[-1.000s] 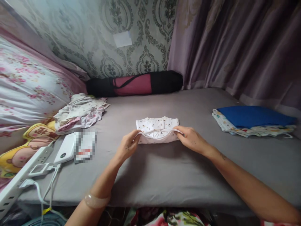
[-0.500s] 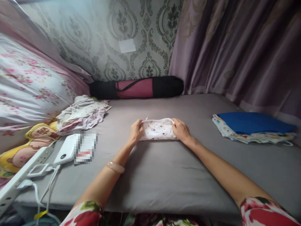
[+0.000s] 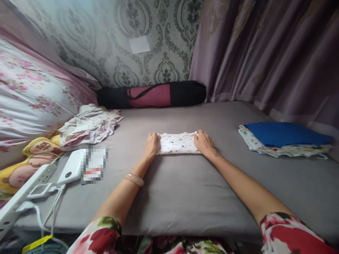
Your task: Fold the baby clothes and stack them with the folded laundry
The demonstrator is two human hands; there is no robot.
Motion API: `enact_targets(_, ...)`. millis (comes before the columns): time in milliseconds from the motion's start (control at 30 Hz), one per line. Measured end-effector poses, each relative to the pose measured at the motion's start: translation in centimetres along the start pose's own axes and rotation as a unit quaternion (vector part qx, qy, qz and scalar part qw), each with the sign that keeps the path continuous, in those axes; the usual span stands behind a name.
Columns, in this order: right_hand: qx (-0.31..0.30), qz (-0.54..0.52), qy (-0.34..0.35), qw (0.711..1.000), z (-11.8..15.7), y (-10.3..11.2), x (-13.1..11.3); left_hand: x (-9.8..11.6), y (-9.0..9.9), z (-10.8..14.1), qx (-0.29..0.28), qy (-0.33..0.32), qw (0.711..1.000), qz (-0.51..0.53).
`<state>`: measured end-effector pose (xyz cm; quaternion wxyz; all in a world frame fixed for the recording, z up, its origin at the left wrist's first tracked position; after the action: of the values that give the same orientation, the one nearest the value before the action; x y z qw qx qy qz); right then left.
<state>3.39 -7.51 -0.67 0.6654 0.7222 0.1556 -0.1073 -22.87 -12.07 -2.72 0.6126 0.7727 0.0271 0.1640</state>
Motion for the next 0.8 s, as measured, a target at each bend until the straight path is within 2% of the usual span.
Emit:
enact_targets(167, 0.003, -0.018, -0.030, 0.999, -0.6, -0.1, 0.9, -0.5, 0.3, -0.2, 0.001, 0.032, 0.999, 0.021)
enact_targets(400, -0.043, -0.027, -0.037, 0.998, -1.9, -0.5, 1.7, -1.7, 0.2, -0.8, -0.023, 0.096, 0.992, 0.073)
enact_targets(500, -0.082, -0.035, -0.030, 0.996, -2.1, -0.2, 2.0, -2.3, 0.3, -1.1, -0.023, 0.103, 0.991, 0.083)
enact_targets(567, -0.080, -0.029, -0.027, 0.996, -1.8, 0.6, 1.9, -2.5, 0.9, -1.0, -0.005, 0.103, 0.992, 0.072)
enact_targets(667, -0.003, 0.001, 0.010, 1.000, -0.6, 2.1, 0.5, -1.1, 2.6, -0.2, 0.053, 0.049, 0.997, 0.035)
enact_targets(733, 0.031, 0.008, 0.089, 0.995, 0.6, 2.3, -1.7, 1.1, 3.4, 0.7, 0.071, -0.038, 0.996, 0.025)
enact_targets(800, 0.019, 0.005, 0.183, 0.983, 1.9, 1.3, -4.2, 3.9, 3.5, 1.8, 0.058, -0.143, 0.988, 0.024)
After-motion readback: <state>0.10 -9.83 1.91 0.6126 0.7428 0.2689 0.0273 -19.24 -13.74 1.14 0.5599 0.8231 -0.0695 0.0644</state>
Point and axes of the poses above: each hand's wrist, its own z-axis away from the middle knuckle, its own y-axis out of the back of the hand, x = y × z, the point moved 6 cm from there along -z, towards the middle knuckle, and after that the axes turned 6 degrees about -z, right-handed, at the moved point
